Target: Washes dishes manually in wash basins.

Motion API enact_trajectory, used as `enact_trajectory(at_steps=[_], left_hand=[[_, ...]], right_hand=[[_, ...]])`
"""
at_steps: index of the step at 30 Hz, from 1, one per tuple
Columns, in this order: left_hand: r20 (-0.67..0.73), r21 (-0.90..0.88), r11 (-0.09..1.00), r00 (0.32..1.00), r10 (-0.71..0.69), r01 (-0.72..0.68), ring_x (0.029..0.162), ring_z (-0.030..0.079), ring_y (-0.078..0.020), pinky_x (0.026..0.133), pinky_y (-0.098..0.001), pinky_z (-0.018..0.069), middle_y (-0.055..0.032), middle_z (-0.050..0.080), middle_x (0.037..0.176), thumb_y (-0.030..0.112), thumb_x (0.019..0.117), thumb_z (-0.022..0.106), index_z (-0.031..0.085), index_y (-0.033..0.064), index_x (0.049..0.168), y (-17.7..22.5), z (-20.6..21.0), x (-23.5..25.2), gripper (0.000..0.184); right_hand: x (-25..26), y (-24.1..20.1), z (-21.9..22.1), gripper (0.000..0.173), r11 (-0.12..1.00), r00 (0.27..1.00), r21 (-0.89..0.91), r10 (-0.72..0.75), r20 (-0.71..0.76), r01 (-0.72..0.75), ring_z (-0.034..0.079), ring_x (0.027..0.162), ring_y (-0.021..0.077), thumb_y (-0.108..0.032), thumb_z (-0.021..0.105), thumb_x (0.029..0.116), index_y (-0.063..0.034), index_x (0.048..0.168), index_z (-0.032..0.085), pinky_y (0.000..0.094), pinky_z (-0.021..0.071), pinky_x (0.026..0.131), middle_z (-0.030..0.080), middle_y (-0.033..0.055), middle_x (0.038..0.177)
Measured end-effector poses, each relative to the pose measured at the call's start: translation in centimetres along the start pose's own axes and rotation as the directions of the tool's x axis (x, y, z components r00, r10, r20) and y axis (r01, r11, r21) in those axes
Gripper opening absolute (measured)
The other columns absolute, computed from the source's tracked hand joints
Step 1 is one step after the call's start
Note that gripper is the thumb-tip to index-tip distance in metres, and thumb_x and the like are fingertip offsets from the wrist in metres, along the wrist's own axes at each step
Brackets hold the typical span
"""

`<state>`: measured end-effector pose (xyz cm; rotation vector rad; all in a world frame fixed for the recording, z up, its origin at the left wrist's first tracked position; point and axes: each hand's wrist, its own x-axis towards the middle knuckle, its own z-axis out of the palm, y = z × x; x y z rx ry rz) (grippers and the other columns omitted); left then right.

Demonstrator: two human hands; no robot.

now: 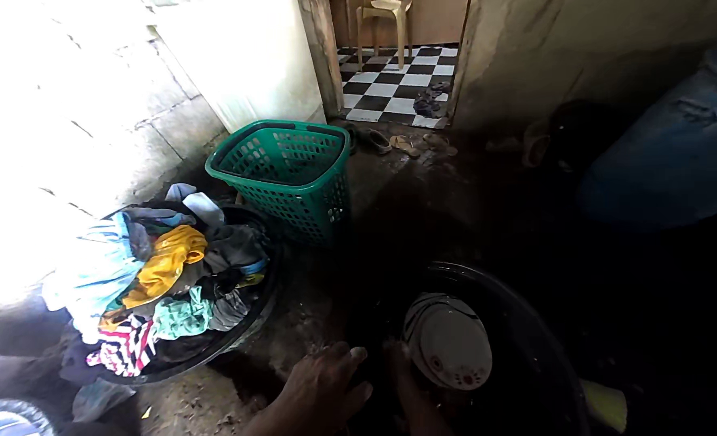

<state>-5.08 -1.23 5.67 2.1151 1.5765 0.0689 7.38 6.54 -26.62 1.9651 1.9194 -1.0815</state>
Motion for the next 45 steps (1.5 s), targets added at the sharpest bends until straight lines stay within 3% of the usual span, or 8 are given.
enact_trajectory(at_steps=[4, 10, 17, 24, 31, 39, 42, 45], left_hand=[[-0.071, 0.0, 0.998, 0.995, 0.064, -0.064, 0.092, 0.071, -0.0402, 0.076, -0.0563, 0.0579, -0.0226, 0.07, 0.104, 0.03, 0.0975, 0.065, 0.069, 0.0011, 0.124, -0.7, 0.8, 0.2, 0.039], [0.1, -0.054, 0.996, 0.992, -0.071, 0.077, 0.107, 0.067, -0.0416, 0.089, -0.0592, 0.0531, -0.0236, 0.067, 0.119, 0.033, 0.1029, 0.058, 0.063, 0.0021, 0.134, -0.6, -0.3, 1.4, 0.044], [0.135, -0.357, 0.91, 0.976, -0.171, 0.209, 0.115, 0.065, -0.0345, 0.103, -0.053, 0.0491, -0.0219, 0.066, 0.125, 0.03, 0.1042, 0.059, 0.059, -0.0001, 0.136, -2.0, 0.5, 4.0, 0.044], [0.289, -0.861, 0.305, 0.885, -0.365, 0.407, 0.123, 0.055, -0.0423, 0.098, -0.0602, 0.0451, -0.0272, 0.054, 0.14, 0.044, 0.1083, 0.046, 0.045, 0.0021, 0.148, -0.6, 5.3, 6.5, 0.058], [0.05, -0.944, -0.306, 0.97, 0.236, 0.123, 0.098, 0.072, -0.0196, 0.088, -0.0406, 0.0589, -0.0078, 0.075, 0.102, 0.048, 0.1076, 0.014, 0.067, 0.0107, 0.111, 6.1, 9.5, 5.0, 0.065], [0.099, -0.911, -0.399, 0.994, 0.04, 0.107, 0.091, 0.071, -0.0237, 0.083, -0.0439, 0.0592, -0.0109, 0.073, 0.094, 0.047, 0.1093, 0.023, 0.065, 0.0081, 0.105, 8.3, 9.1, 4.2, 0.057], [0.184, -0.907, -0.399, 0.98, -0.078, 0.139, 0.086, 0.07, -0.0233, 0.075, -0.0433, 0.0589, -0.0105, 0.071, 0.092, 0.047, 0.1087, 0.029, 0.063, 0.0085, 0.106, 8.1, 9.5, 4.3, 0.051], [0.22, -0.923, -0.333, 0.974, -0.044, 0.193, 0.084, 0.069, -0.0228, 0.074, -0.0437, 0.0585, -0.0104, 0.07, 0.092, 0.045, 0.1092, 0.028, 0.061, 0.0076, 0.11, 8.9, 10.0, 3.9, 0.05]], right_hand=[[0.6, -1.9, 2.0, 0.039, 0.917, 0.905, 0.36, 0.293, -0.308, -0.174, 0.064, 0.12, 0.0385, -0.029, 0.055, 0.1031, -0.0018, 0.127, 0.068, 0.0556, 0.049, 0.104, 0.068, 0.0218, 0.126], [-4.6, -1.4, -2.3, 0.044, 0.973, 0.974, -0.203, -0.066, 0.217, 0.111, 0.055, 0.131, 0.0446, -0.03, 0.054, 0.1032, 0.0025, 0.133, 0.062, 0.0649, 0.0418, 0.107, 0.059, 0.0253, 0.139], [-9.7, 2.5, -12.0, 0.044, 0.994, 0.984, -0.02, -0.107, 0.143, 0.111, 0.059, 0.128, 0.04, -0.026, 0.059, 0.1014, -0.0001, 0.136, 0.06, 0.0597, 0.0453, 0.106, 0.062, 0.024, 0.136], [-22.3, 1.4, -22.0, 0.045, 0.973, 0.955, -0.088, -0.226, -0.19, 0.213, 0.058, 0.129, 0.0386, -0.024, 0.057, 0.1022, -0.0069, 0.144, 0.058, 0.0567, 0.0448, 0.108, 0.062, 0.0224, 0.138], [-31.7, 1.6, -24.5, 0.047, 0.976, 0.932, 0.055, -0.183, -0.311, 0.21, 0.054, 0.136, 0.0353, -0.023, 0.059, 0.1022, -0.014, 0.148, 0.056, 0.0535, 0.04, 0.114, 0.06, 0.0188, 0.142], [-36.4, 3.5, -25.3, 0.037, 0.644, 0.909, 0.735, 0.145, -0.39, 0.213, 0.063, 0.102, 0.0283, -0.019, 0.042, 0.1109, 0.0061, 0.136, 0.054, 0.0443, 0.0518, 0.092, 0.063, 0.0248, 0.118], [-36.6, 3.6, -25.3, 0.031, 0.791, 0.896, 0.581, 0.101, -0.432, 0.192, 0.064, 0.091, 0.0261, -0.014, 0.053, 0.1061, 0.004, 0.13, 0.06, 0.0425, 0.0538, 0.083, 0.065, 0.0207, 0.109], [-36.0, 1.9, -24.7, 0.046, 0.989, 0.936, 0.147, 0.048, -0.348, 0.004, 0.061, 0.123, 0.0364, -0.025, 0.066, 0.0969, -0.0072, 0.138, 0.058, 0.0563, 0.0491, 0.102, 0.061, 0.02, 0.137]])
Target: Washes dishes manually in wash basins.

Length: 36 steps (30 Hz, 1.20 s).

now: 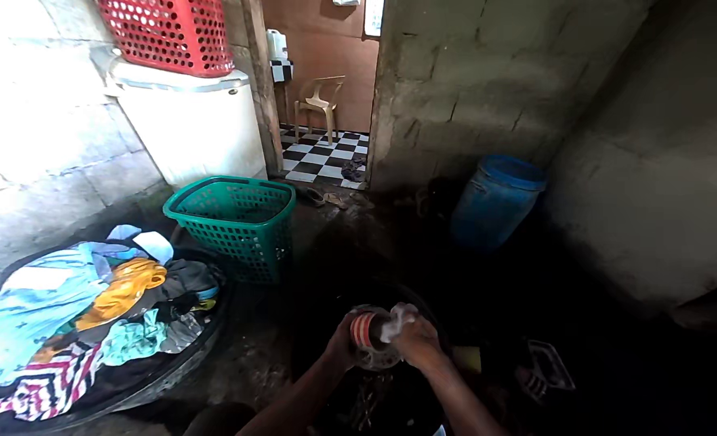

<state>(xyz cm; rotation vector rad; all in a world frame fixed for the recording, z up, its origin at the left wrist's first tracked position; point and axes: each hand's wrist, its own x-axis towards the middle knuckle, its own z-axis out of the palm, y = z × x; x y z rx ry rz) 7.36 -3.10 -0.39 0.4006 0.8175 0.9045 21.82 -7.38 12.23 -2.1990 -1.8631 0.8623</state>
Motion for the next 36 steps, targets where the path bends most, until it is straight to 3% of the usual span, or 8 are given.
enact_trajectory(at_steps=[3, 8, 12, 20, 27, 30, 33, 36], left_hand=[[0.017, 0.039, 0.996, 0.997, -0.078, 0.078, 0.083, 0.067, -0.0215, 0.071, -0.0414, 0.0571, -0.0094, 0.067, 0.094, 0.048, 0.1085, 0.027, 0.059, 0.0101, 0.115, -1.2, 0.5, -0.5, 0.05], [-0.002, -0.042, 0.999, 1.0, 0.006, -0.006, 0.083, 0.068, -0.0205, 0.072, -0.0409, 0.0573, -0.0085, 0.068, 0.092, 0.048, 0.1085, 0.023, 0.06, 0.0104, 0.113, 0.0, -0.3, -0.2, 0.053], [-0.025, -0.022, 1.0, 1.0, -0.001, 0.0, 0.081, 0.069, -0.0224, 0.07, -0.0427, 0.0579, -0.0099, 0.07, 0.091, 0.05, 0.1077, 0.027, 0.061, 0.0095, 0.11, 2.4, -0.7, 0.0, 0.053], [0.098, -0.024, 0.999, 0.994, -0.039, 0.042, 0.082, 0.07, -0.0216, 0.07, -0.0402, 0.0589, -0.0092, 0.07, 0.092, 0.051, 0.1073, 0.024, 0.062, 0.0116, 0.109, 3.1, -1.1, 0.6, 0.055], [-0.002, 0.177, 0.984, 1.0, -0.016, 0.016, 0.075, 0.069, -0.0204, 0.071, -0.0406, 0.0596, -0.0097, 0.069, 0.083, 0.035, 0.1088, 0.04, 0.062, 0.0042, 0.103, 3.0, -0.6, 0.1, 0.039], [-0.162, 0.373, 0.927, 0.98, 0.114, -0.046, 0.081, 0.066, -0.0213, 0.075, -0.0411, 0.0562, -0.0139, 0.068, 0.094, 0.024, 0.1043, 0.058, 0.063, -0.0026, 0.115, 1.9, 0.4, 0.0, 0.029], [-0.248, 0.461, 0.877, 0.929, 0.275, -0.137, 0.086, 0.066, -0.0237, 0.079, -0.0433, 0.0555, -0.0171, 0.068, 0.097, 0.021, 0.0976, 0.068, 0.064, -0.005, 0.113, 1.3, 0.4, 0.1, 0.03], [-0.226, 0.45, 0.837, 0.867, 0.444, -0.312, 0.08, 0.064, -0.019, 0.074, -0.0382, 0.0558, -0.0136, 0.066, 0.091, 0.014, 0.0937, 0.066, 0.063, -0.0055, 0.109, 1.1, 0.3, 0.3, 0.025]], right_hand=[[0.1, -1.6, 2.3, 0.045, 0.997, 1.0, -0.077, 0.016, -0.01, -0.017, 0.058, 0.13, 0.0365, -0.024, 0.059, 0.1009, -0.0034, 0.141, 0.055, 0.0537, 0.046, 0.107, 0.06, 0.0213, 0.139], [0.7, 0.0, 3.5, 0.058, 0.879, 0.956, 0.377, -0.277, -0.095, 0.292, 0.052, 0.134, 0.0314, -0.023, 0.072, 0.0917, 0.0004, 0.142, 0.057, 0.0453, 0.0412, 0.115, 0.055, 0.0227, 0.144], [0.7, 1.2, 4.4, 0.063, 0.839, 0.84, 0.048, -0.543, 0.004, 0.542, 0.03, 0.154, 0.03, -0.014, 0.061, 0.0967, -0.002, 0.156, 0.041, 0.041, 0.0268, 0.126, 0.029, 0.0214, 0.166], [0.4, 1.5, 6.9, 0.039, 0.786, 0.727, 0.207, -0.39, -0.565, 0.582, 0.065, 0.119, 0.0393, 0.0, 0.068, 0.0894, 0.0103, 0.127, 0.066, 0.0443, 0.0529, 0.104, 0.064, 0.0314, 0.129], [0.6, 2.5, 6.5, 0.041, 0.774, 0.8, -0.205, -0.564, 0.204, 0.599, 0.053, 0.133, 0.0409, -0.031, 0.069, 0.0909, -0.0027, 0.121, 0.071, 0.0658, 0.0329, 0.113, 0.065, 0.022, 0.132], [1.8, 3.6, 8.7, 0.041, 0.783, 0.831, -0.279, -0.528, 0.174, 0.556, 0.055, 0.133, 0.043, -0.026, 0.065, 0.0943, 0.0005, 0.126, 0.069, 0.0637, 0.0373, 0.112, 0.065, 0.0245, 0.133], [3.1, 3.7, 10.0, 0.045, 0.881, 0.876, 0.114, -0.471, 0.105, 0.46, 0.06, 0.126, 0.0304, -0.023, 0.07, 0.0927, 0.0043, 0.129, 0.065, 0.0476, 0.0437, 0.112, 0.067, 0.0214, 0.128], [2.4, 2.8, 9.8, 0.017, 0.478, 0.949, 0.876, -0.301, 0.092, 0.066, 0.06, 0.067, 0.0082, -0.002, 0.064, 0.0879, -0.004, 0.104, 0.059, 0.0251, 0.0518, 0.063, 0.063, 0.0021, 0.08]])
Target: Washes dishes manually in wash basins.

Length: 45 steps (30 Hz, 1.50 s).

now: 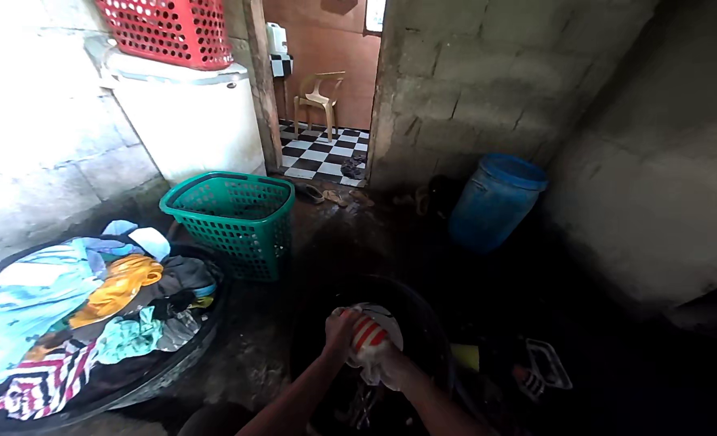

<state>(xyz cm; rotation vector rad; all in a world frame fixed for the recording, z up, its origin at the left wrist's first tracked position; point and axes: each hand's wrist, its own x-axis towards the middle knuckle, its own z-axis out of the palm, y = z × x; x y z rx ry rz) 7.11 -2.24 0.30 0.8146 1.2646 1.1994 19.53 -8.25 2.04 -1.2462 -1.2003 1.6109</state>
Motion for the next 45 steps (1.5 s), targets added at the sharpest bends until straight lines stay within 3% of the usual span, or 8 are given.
enact_trajectory(at_steps=[4, 9, 14, 20, 23, 27, 33, 45], left_hand=[[0.018, -0.051, 0.976, 0.977, 0.211, -0.21, 0.083, 0.064, -0.0114, 0.076, -0.0306, 0.0559, -0.0099, 0.065, 0.097, 0.011, 0.0875, 0.061, 0.058, -0.0074, 0.119, 0.6, 0.4, -0.6, 0.037], [0.172, -0.299, 0.947, 0.983, -0.068, 0.118, 0.08, 0.068, -0.0201, 0.076, -0.0404, 0.0589, -0.0113, 0.069, 0.089, 0.027, 0.1071, 0.045, 0.06, -0.001, 0.111, 0.4, 0.2, 0.1, 0.032], [0.137, -0.325, 0.869, 0.928, -0.347, 0.374, 0.071, 0.066, -0.0213, 0.066, -0.0404, 0.0576, -0.0112, 0.065, 0.083, 0.027, 0.1047, 0.052, 0.06, 0.0015, 0.107, 0.6, -0.3, 0.2, 0.027], [0.267, -0.393, 0.878, 0.948, -0.175, 0.273, 0.068, 0.068, -0.0173, 0.064, -0.0357, 0.0594, -0.0068, 0.067, 0.075, 0.027, 0.1083, 0.037, 0.059, 0.007, 0.097, 0.6, -0.6, -0.5, 0.032], [0.351, -0.443, 0.868, 0.934, -0.064, 0.226, 0.072, 0.07, -0.0162, 0.067, -0.0345, 0.0603, -0.0056, 0.069, 0.079, 0.027, 0.1065, 0.031, 0.058, 0.0098, 0.1, 0.0, -1.0, -0.4, 0.033], [0.43, -0.38, 0.876, 0.895, -0.116, 0.296, 0.08, 0.07, -0.0171, 0.074, -0.0364, 0.0604, -0.0061, 0.07, 0.085, 0.034, 0.1061, 0.03, 0.061, 0.0098, 0.102, 0.4, -1.5, 0.2, 0.039], [0.564, -0.004, 0.887, 0.733, -0.379, 0.462, 0.083, 0.071, -0.0178, 0.075, -0.0355, 0.0605, -0.0061, 0.071, 0.09, 0.033, 0.1082, 0.034, 0.063, 0.0095, 0.105, 2.6, -2.6, 1.0, 0.037], [0.484, -0.086, 0.815, 0.739, -0.469, 0.574, 0.074, 0.07, -0.0181, 0.065, -0.0348, 0.06, -0.0069, 0.07, 0.084, 0.036, 0.107, 0.036, 0.062, 0.01, 0.099, 2.1, -2.2, 0.7, 0.038]], right_hand=[[-0.5, -2.3, 1.0, 0.009, 0.901, 0.98, 0.43, 0.14, -0.142, -0.067, 0.064, 0.073, 0.0119, -0.005, 0.054, 0.1003, -0.0056, 0.108, 0.059, 0.0308, 0.0557, 0.066, 0.065, 0.0041, 0.086], [0.2, -0.4, 0.8, 0.046, 0.781, 0.936, -0.592, -0.331, -0.122, 0.199, 0.062, 0.123, 0.0304, -0.013, 0.072, 0.0899, 0.0127, 0.126, 0.062, 0.0416, 0.0473, 0.109, 0.066, 0.0263, 0.126], [-1.1, -1.2, 1.1, 0.033, 0.247, 0.982, -0.953, 0.03, 0.187, 0.174, 0.053, 0.133, 0.0454, -0.009, 0.053, 0.1026, 0.008, 0.129, 0.064, 0.0571, 0.041, 0.111, 0.061, 0.0299, 0.135], [0.5, -0.1, 1.9, 0.024, 0.98, 0.993, -0.186, -0.091, -0.068, 0.077, 0.064, 0.071, 0.0143, 0.0, 0.071, 0.0825, 0.0008, 0.105, 0.062, 0.0307, 0.0554, 0.066, 0.065, 0.0084, 0.082], [-0.3, -2.0, 2.4, 0.023, 0.902, 0.989, 0.428, 0.108, -0.099, -0.056, 0.061, 0.062, 0.0139, 0.007, 0.055, 0.0899, -0.0071, 0.108, 0.053, 0.0333, 0.055, 0.055, 0.062, 0.004, 0.079], [-0.6, -1.3, 2.2, 0.04, 0.98, 0.971, -0.176, -0.126, -0.202, 0.09, 0.064, 0.102, 0.0169, 0.001, 0.065, 0.0906, 0.0093, 0.129, 0.054, 0.0306, 0.0544, 0.09, 0.064, 0.0173, 0.113], [-1.7, -1.1, 1.0, 0.029, 0.092, 0.967, -0.975, -0.18, 0.183, 0.201, 0.056, 0.128, 0.0476, -0.004, 0.055, 0.099, 0.0038, 0.123, 0.069, 0.0654, 0.039, 0.108, 0.066, 0.0279, 0.127], [-3.7, -2.1, 3.2, 0.03, -0.047, 0.96, -0.989, -0.238, 0.149, 0.142, 0.063, 0.121, 0.0416, -0.003, 0.053, 0.0984, 0.0053, 0.123, 0.068, 0.0587, 0.0444, 0.106, 0.069, 0.0258, 0.121]])
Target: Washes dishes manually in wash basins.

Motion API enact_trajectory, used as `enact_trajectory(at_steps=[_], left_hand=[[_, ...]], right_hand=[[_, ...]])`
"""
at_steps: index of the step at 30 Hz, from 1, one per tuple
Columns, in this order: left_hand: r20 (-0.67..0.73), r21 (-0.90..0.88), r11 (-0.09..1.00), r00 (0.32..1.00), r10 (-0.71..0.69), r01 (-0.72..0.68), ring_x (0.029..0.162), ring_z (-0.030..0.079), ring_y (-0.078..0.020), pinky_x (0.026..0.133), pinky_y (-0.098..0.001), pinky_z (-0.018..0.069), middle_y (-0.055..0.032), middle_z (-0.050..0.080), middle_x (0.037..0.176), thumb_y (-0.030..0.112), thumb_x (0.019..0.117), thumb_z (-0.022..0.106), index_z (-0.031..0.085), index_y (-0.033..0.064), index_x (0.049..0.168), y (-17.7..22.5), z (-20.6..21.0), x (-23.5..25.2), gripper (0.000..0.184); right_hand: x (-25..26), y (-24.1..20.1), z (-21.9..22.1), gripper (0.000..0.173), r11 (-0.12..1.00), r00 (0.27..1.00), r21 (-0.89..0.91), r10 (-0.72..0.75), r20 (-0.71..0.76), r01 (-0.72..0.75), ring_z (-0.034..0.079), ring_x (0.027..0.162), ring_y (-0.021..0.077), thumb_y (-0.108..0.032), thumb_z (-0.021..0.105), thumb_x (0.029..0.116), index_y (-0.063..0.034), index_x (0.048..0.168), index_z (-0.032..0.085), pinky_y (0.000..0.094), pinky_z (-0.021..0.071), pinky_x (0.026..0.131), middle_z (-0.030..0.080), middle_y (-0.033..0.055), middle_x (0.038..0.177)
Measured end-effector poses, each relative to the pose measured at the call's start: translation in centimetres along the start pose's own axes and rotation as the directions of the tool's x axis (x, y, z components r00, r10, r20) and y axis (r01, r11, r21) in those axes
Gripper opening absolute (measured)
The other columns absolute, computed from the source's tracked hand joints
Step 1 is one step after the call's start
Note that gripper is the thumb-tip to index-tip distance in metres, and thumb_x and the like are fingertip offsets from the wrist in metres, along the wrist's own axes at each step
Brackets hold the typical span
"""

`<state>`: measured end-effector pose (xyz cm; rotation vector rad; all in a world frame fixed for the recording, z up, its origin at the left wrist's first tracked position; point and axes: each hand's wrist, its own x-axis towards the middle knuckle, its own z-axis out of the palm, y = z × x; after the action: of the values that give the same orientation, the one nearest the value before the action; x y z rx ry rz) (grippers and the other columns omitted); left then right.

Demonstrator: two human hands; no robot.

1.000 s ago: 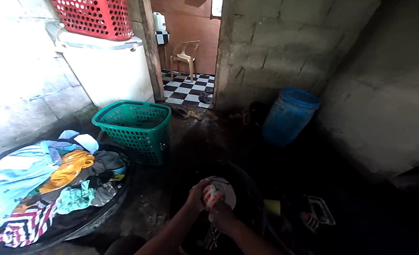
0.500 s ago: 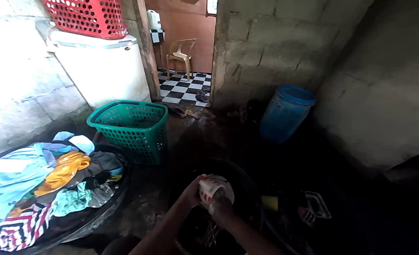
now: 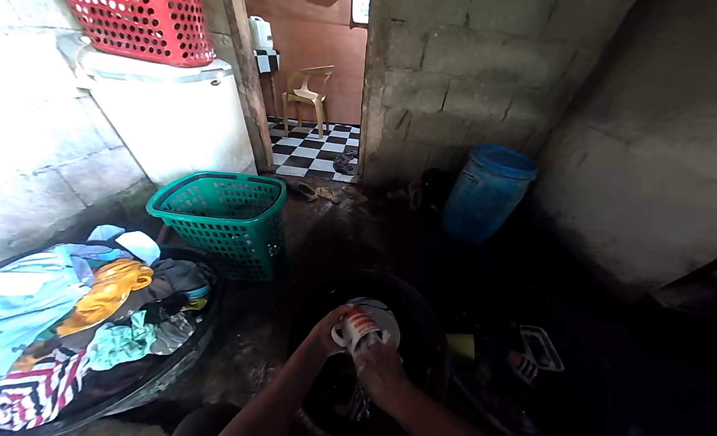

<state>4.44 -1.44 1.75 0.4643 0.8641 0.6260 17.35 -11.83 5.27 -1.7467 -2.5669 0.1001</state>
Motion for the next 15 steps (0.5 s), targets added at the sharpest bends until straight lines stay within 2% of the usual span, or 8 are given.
enact_trajectory(at_steps=[3, 6, 8, 10, 11, 12, 13, 15], left_hand=[[-0.038, -0.022, 0.999, 0.999, 0.025, -0.026, 0.074, 0.069, -0.0192, 0.066, -0.036, 0.0594, -0.0079, 0.069, 0.084, 0.034, 0.1053, 0.038, 0.062, 0.0093, 0.098, 0.0, 0.0, -0.2, 0.035], [0.086, 0.015, 0.985, 0.981, 0.173, -0.174, 0.072, 0.071, -0.0166, 0.067, -0.0336, 0.061, -0.0072, 0.07, 0.079, 0.022, 0.1042, 0.033, 0.062, 0.008, 0.096, -0.3, 0.5, -0.9, 0.033], [0.081, 0.065, 0.969, 0.97, 0.231, -0.236, 0.072, 0.07, -0.0159, 0.066, -0.0329, 0.0606, -0.0072, 0.07, 0.08, 0.017, 0.1045, 0.034, 0.059, 0.0064, 0.103, -0.2, 0.8, -1.2, 0.027], [0.124, 0.015, 0.953, 0.946, 0.299, -0.303, 0.073, 0.071, -0.0148, 0.068, -0.0321, 0.061, -0.0064, 0.071, 0.081, 0.016, 0.1007, 0.037, 0.061, 0.0071, 0.103, -0.6, 0.3, -0.8, 0.025], [0.16, -0.06, 0.938, 0.924, 0.347, -0.341, 0.074, 0.072, -0.0149, 0.069, -0.0322, 0.0615, -0.0066, 0.072, 0.081, 0.018, 0.0983, 0.042, 0.063, 0.0081, 0.099, -1.0, 0.2, -0.7, 0.024], [0.208, -0.15, 0.922, 0.9, 0.383, -0.357, 0.077, 0.073, -0.0156, 0.071, -0.0329, 0.0621, -0.0071, 0.073, 0.082, 0.021, 0.0926, 0.05, 0.068, 0.0093, 0.095, -1.3, -0.1, -0.3, 0.021], [0.24, -0.223, 0.907, 0.881, 0.407, -0.358, 0.08, 0.073, -0.0167, 0.074, -0.034, 0.0621, -0.0078, 0.074, 0.084, 0.025, 0.0893, 0.058, 0.071, 0.0098, 0.095, -1.6, -0.3, 0.0, 0.02], [0.155, -0.262, 0.887, 0.89, 0.428, -0.381, 0.08, 0.072, -0.0179, 0.074, -0.0356, 0.0614, -0.0074, 0.072, 0.085, 0.023, 0.0976, 0.046, 0.065, 0.0099, 0.099, -1.9, 0.5, -0.1, 0.024]], right_hand=[[0.3, 1.3, 0.7, 0.026, 0.99, 0.99, 0.084, -0.101, -0.096, 0.11, 0.065, 0.12, 0.0409, -0.004, 0.056, 0.097, 0.0051, 0.115, 0.072, 0.0546, 0.0483, 0.105, 0.071, 0.0248, 0.118], [0.7, 2.7, 1.0, 0.032, 0.962, 0.971, 0.244, -0.168, 0.17, 0.123, 0.059, 0.127, 0.0439, -0.011, 0.052, 0.103, 0.0075, 0.124, 0.066, 0.0574, 0.0441, 0.109, 0.066, 0.0286, 0.128], [0.9, 2.7, 1.6, 0.034, 0.943, 0.97, 0.312, -0.174, 0.171, 0.114, 0.058, 0.128, 0.0438, -0.015, 0.057, 0.1006, 0.008, 0.124, 0.066, 0.0583, 0.0427, 0.11, 0.065, 0.0292, 0.128], [1.4, 2.4, 1.8, 0.043, 0.851, 0.991, 0.525, -0.089, 0.096, 0.025, 0.059, 0.127, 0.037, -0.021, 0.065, 0.0933, 0.0085, 0.124, 0.065, 0.0526, 0.0428, 0.111, 0.066, 0.0269, 0.127], [1.6, 2.2, 1.8, 0.045, 0.732, 1.0, 0.681, -0.019, 0.015, 0.004, 0.063, 0.12, 0.0306, -0.017, 0.072, 0.0864, 0.0099, 0.122, 0.065, 0.0456, 0.0467, 0.108, 0.068, 0.0243, 0.121], [1.7, 1.9, 1.6, 0.044, 0.527, 0.995, 0.85, 0.082, -0.059, 0.007, 0.067, 0.106, 0.021, -0.008, 0.076, 0.0789, 0.0102, 0.117, 0.065, 0.0359, 0.0529, 0.098, 0.071, 0.0187, 0.109], [1.7, 1.6, 1.1, 0.034, 0.239, 0.982, 0.971, 0.189, -0.028, -0.018, 0.067, 0.087, 0.0109, 0.002, 0.073, 0.0765, 0.0062, 0.109, 0.065, 0.027, 0.0562, 0.082, 0.07, 0.0094, 0.094], [1.4, 1.0, -0.6, 0.017, -0.275, 0.932, 0.949, 0.276, 0.235, -0.158, 0.059, 0.063, 0.0054, 0.01, 0.058, 0.0865, -0.0052, 0.094, 0.057, 0.0232, 0.0528, 0.06, 0.061, -0.0008, 0.073]])
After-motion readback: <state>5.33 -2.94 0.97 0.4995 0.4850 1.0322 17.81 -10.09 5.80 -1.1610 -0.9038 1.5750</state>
